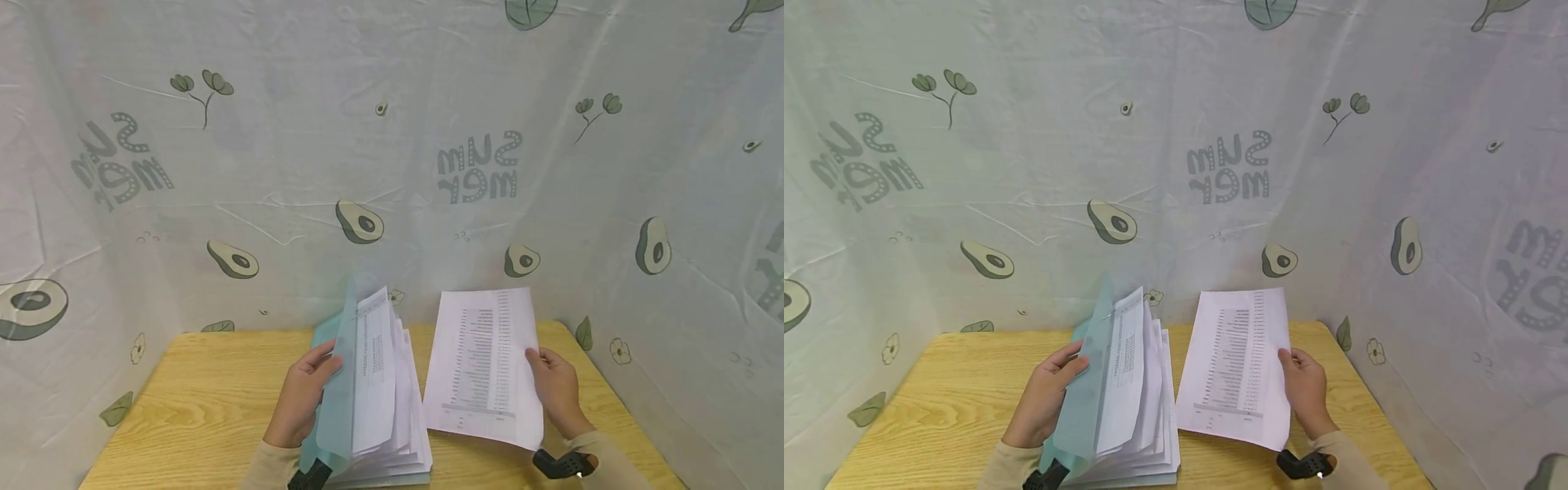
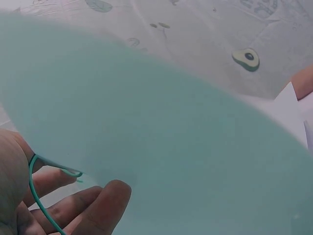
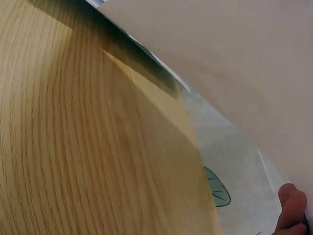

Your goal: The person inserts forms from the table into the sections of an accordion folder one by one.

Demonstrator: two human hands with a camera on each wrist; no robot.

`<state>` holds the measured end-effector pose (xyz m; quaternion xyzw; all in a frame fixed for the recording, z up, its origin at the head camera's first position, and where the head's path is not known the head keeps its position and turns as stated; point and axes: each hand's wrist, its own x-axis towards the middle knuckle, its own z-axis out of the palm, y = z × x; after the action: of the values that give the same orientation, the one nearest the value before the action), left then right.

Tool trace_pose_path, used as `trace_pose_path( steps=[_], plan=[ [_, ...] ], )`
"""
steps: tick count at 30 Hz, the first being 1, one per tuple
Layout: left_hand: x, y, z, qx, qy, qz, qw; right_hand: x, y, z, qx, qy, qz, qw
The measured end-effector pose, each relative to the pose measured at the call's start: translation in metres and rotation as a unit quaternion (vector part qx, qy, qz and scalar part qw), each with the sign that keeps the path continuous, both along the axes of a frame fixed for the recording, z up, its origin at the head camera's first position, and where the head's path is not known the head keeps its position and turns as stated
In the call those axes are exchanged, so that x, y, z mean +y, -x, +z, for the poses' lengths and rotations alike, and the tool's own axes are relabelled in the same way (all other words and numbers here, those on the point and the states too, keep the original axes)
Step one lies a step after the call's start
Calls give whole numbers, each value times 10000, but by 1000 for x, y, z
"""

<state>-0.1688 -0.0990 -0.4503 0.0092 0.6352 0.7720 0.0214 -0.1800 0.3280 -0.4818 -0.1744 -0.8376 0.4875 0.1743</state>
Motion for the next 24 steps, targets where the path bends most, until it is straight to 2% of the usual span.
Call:
trace_pose_path(
  steps=[4, 14, 24],
  plan=[
    [0, 0, 0, -22, -16, -7, 10000, 1, -2, 2, -220, 352, 130, 9991],
    [1, 0, 0, -23, -32, -5, 10000, 11, -7, 9, -484, 610, 20, 9970],
    [0, 1, -1, -34, 1, 35, 10000, 2, -13, 8, -661, 1111, 475, 9905]
  ],
)
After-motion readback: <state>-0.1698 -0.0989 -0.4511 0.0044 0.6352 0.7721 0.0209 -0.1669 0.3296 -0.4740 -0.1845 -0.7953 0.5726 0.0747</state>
